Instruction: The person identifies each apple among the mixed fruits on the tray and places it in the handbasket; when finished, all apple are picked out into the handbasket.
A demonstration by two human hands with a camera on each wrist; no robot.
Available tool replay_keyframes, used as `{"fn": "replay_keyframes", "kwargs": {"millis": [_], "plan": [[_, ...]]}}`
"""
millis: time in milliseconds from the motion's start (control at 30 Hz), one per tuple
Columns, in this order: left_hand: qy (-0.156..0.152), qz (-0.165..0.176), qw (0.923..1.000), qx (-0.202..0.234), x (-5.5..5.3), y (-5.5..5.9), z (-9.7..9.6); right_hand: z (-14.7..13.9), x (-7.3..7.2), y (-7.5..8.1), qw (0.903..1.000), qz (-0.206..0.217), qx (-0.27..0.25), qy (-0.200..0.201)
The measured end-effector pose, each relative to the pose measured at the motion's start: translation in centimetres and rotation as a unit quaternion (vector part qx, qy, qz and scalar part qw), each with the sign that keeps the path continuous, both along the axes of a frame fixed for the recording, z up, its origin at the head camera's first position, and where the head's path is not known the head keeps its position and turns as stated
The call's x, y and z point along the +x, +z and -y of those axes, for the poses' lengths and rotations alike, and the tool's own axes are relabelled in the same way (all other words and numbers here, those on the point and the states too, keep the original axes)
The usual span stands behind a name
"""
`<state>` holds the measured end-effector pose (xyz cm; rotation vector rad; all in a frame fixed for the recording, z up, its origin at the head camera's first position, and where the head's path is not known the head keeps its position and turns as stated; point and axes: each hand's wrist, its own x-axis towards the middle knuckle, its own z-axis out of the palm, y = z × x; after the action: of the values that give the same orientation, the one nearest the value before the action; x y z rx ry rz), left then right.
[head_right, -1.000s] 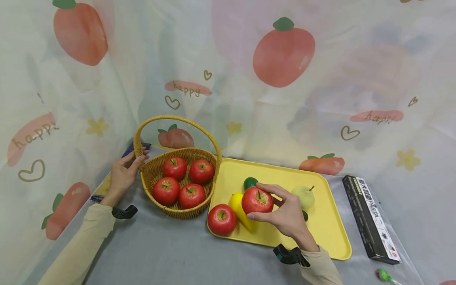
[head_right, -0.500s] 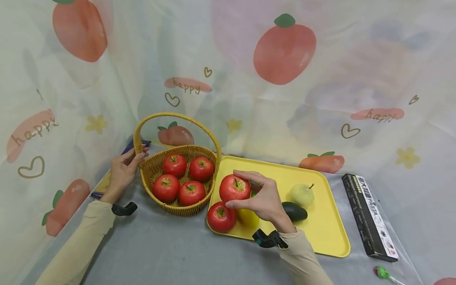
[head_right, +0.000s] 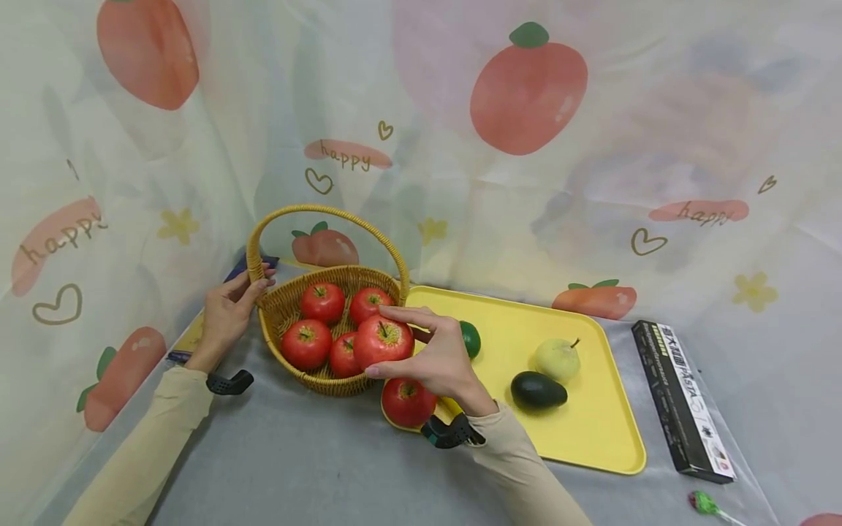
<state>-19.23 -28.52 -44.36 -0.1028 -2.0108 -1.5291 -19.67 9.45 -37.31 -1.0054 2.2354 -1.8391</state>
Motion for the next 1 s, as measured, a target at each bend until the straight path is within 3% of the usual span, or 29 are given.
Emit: {"fn": "replay_keyframes", "kwargs": {"millis": [200,367,700,1000], "plan": [[-0.007,0.001,1.0000,0.004,0.0,0.1,0.1,3.0,-0.1,0.2,0.9998,-0.002,0.002,0.019],[-0.009,-0.005,0.9999,0.006,0.0,0.1,0.2,5.4,-0.9,0.3,0.9989,0.024,-0.013,0.038],[-0.016,-0.014,0.9997,0.009,-0.1,-0.1,0.2,9.0,-3.0,-0.1,0.9984,0.043,0.036,0.009],[-0.013,-0.016,0.9998,0.006,-0.2,0.1,0.2,11.5,-5.0,-0.3,0.9972,0.049,0.056,0.009]]}}
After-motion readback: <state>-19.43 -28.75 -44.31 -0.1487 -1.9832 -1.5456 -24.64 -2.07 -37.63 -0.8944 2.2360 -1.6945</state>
